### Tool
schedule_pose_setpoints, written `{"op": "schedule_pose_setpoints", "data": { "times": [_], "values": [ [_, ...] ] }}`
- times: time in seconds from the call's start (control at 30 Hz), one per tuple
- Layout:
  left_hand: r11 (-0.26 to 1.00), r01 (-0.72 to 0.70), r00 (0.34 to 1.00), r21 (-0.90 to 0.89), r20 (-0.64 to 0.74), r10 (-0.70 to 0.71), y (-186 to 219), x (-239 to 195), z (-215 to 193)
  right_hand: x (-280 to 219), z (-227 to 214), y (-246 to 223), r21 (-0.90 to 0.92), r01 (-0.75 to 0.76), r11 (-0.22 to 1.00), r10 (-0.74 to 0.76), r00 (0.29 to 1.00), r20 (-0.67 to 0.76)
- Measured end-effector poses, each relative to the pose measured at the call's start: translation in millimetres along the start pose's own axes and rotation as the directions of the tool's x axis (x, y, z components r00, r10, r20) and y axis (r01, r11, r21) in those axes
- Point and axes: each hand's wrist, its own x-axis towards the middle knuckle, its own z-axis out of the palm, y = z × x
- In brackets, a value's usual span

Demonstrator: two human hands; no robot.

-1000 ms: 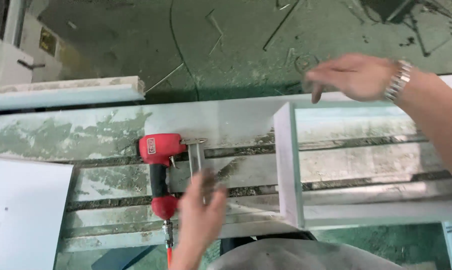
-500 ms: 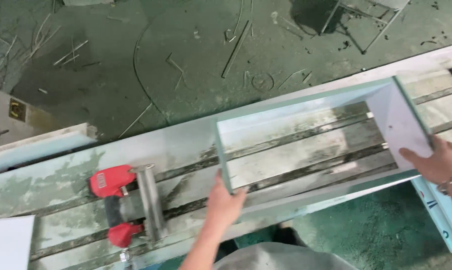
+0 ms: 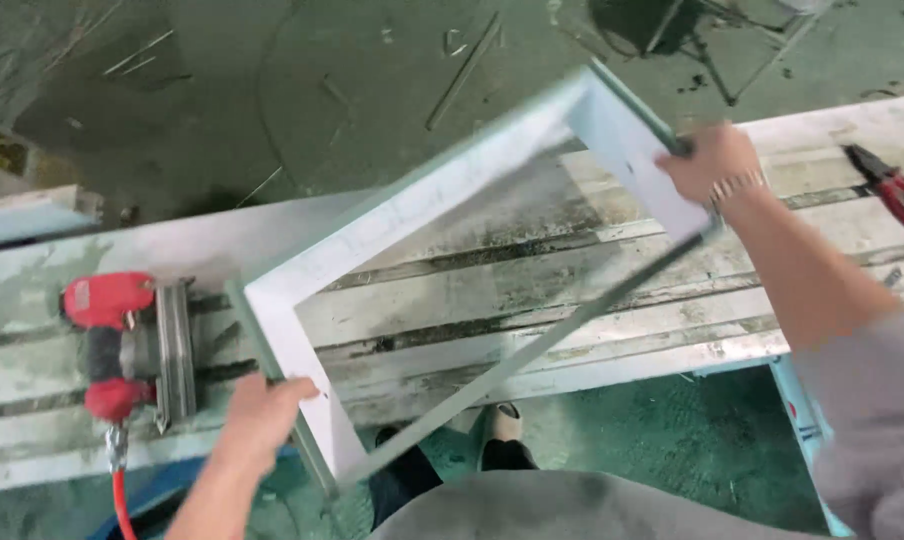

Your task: Assembling a wooden drawer frame by aligning panels and fastening them with a pneumatic nail gun.

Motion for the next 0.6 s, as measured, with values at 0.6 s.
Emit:
{"op": "schedule_pose_setpoints", "data": {
  "times": [0.6],
  "values": [
    [0.962, -0.03, 1.0, -0.272, -0.008, 0.029, -39, -45, 196, -150, 151, 244, 0.357, -0.001, 0.934, 0.078, 0.976, -0.203]
  ]
}}
